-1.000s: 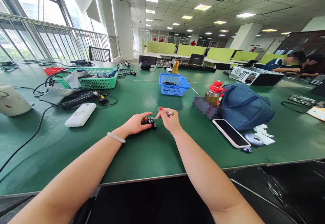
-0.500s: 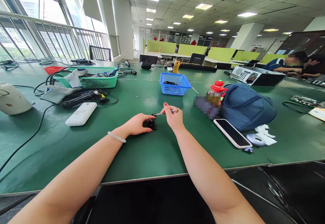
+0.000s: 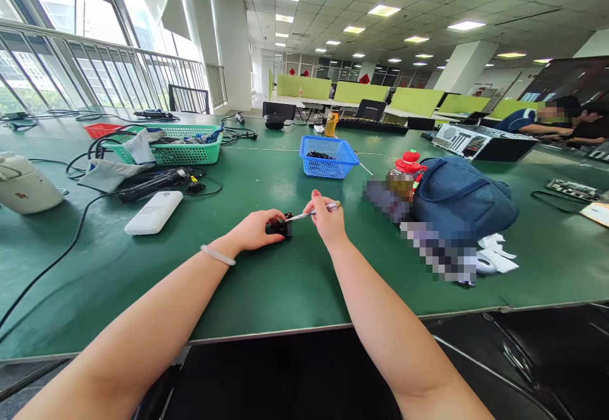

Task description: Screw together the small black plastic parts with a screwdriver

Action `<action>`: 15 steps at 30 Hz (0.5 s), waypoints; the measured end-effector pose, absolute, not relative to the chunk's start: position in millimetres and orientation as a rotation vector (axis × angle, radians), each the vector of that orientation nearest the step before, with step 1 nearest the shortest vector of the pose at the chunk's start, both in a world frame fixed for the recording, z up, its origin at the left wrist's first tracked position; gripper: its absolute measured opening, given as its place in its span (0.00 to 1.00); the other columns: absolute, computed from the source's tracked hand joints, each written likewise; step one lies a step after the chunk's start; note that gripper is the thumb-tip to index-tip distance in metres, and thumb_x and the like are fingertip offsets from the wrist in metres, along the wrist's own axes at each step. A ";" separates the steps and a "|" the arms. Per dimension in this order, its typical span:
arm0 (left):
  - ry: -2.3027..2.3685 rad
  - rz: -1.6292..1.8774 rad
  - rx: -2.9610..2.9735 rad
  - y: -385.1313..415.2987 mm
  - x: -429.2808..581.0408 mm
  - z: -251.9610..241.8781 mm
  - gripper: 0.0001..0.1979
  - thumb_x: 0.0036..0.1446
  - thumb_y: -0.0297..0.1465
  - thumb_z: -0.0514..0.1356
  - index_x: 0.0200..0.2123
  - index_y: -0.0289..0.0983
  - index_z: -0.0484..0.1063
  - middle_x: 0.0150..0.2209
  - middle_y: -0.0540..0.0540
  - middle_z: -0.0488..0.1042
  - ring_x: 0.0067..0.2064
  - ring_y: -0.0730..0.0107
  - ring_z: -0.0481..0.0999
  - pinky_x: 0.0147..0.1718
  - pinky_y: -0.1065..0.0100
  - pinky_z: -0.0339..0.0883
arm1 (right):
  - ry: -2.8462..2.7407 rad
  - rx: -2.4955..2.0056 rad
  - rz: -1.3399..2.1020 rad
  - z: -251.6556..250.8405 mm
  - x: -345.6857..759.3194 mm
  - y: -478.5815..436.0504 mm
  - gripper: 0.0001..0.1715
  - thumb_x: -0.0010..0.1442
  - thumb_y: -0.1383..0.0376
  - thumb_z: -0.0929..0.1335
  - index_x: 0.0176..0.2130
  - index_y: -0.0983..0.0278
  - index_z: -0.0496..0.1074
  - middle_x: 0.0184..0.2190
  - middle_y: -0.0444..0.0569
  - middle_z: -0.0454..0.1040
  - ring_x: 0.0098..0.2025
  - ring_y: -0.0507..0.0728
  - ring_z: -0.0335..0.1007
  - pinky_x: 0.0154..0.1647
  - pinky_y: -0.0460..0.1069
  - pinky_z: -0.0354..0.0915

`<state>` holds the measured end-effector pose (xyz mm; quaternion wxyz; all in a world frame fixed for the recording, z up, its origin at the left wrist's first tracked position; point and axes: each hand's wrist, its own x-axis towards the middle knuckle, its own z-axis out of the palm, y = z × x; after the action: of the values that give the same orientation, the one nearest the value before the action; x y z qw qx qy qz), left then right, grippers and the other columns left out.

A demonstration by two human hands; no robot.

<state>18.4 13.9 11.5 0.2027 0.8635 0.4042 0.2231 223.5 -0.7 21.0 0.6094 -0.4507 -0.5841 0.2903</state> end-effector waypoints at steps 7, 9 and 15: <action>1.170 0.689 2.404 13.0 17.5 14.3 0.22 0.51 0.42 0.63 0.48 0.41 0.72 0.41 0.45 0.79 0.43 0.59 0.78 0.45 0.60 0.70 | -1.512 -1.127 0.770 17.3 217.2 0.1 0.31 0.58 0.43 0.65 0.16 0.61 0.72 0.16 0.45 0.70 0.24 0.54 0.69 0.31 0.48 0.63; 1.160 0.717 2.391 12.6 17.2 15.6 0.21 0.51 0.42 0.62 0.48 0.41 0.72 0.40 0.45 0.79 0.43 0.59 0.78 0.46 0.60 0.70 | -1.479 -1.095 0.805 18.1 217.8 -0.3 0.31 0.58 0.43 0.66 0.17 0.61 0.72 0.14 0.43 0.67 0.22 0.53 0.67 0.29 0.48 0.62; 1.204 0.916 2.255 17.2 16.2 13.5 0.22 0.54 0.44 0.59 0.48 0.38 0.73 0.40 0.45 0.78 0.40 0.63 0.77 0.44 0.62 0.71 | -1.162 -0.920 0.880 24.3 224.2 3.1 0.34 0.55 0.38 0.66 0.17 0.62 0.70 0.08 0.38 0.53 0.12 0.48 0.49 0.15 0.47 0.48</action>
<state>16.2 17.2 13.5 0.2114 0.8117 0.4332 0.3299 224.2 3.1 24.3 0.6511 -0.4053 -0.5116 0.3873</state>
